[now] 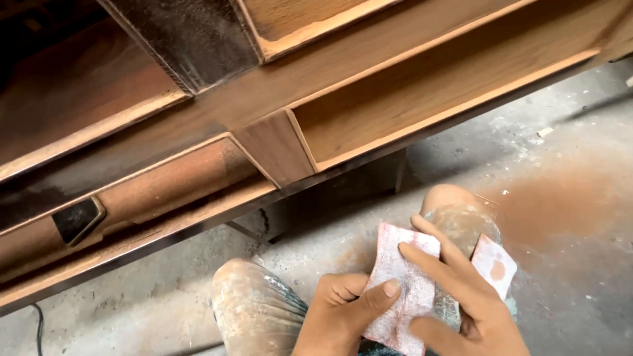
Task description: Sanding the wooden panels and edges of a cabinet with sandpaper to smooth the surface.
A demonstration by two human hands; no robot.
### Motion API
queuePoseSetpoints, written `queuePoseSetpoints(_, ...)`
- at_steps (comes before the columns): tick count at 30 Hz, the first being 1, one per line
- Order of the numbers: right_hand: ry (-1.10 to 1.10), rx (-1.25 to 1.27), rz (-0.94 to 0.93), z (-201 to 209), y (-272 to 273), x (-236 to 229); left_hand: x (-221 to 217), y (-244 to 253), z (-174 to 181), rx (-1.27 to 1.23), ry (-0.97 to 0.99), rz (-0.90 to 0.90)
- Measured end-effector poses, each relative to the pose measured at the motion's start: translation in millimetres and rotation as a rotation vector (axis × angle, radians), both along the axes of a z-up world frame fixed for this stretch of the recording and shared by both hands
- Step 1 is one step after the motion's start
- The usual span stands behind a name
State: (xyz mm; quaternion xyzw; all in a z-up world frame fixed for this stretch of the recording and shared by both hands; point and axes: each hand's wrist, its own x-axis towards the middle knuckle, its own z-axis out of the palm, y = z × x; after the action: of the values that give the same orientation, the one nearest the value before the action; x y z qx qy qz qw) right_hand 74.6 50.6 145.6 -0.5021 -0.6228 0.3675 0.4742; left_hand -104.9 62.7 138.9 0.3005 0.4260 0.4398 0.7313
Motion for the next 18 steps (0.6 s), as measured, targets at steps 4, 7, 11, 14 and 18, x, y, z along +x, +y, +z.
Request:
queuePoseSetpoints(4, 0.093, -0.106, -0.006, 6.3, 3.1, -8.7, -10.2, 0.7, 41.3, 0.077, 0.104, -0.16)
queuePoseSetpoints(7, 0.055, -0.269, -0.194, -9.2, 1.5, -8.2, -18.6, 2.7, 36.9, 0.16, 0.061, -0.255)
queuePoseSetpoints(11, 0.14, 0.022, 0.139, 0.2, 20.8, 2.4, -31.2, 7.9, 59.4, 0.578, 0.309, -0.357)
queuePoseSetpoints(14, 0.086, 0.023, 0.303, 11.9, 30.7, 6.6, -37.1, 9.6, 55.1, 1.195, 0.854, -0.096)
queuePoseSetpoints(18, 0.007, -0.069, 0.4, 23.9, 34.0, 2.1, -43.8, 5.0, 59.3, 1.253, 1.004, -0.167)
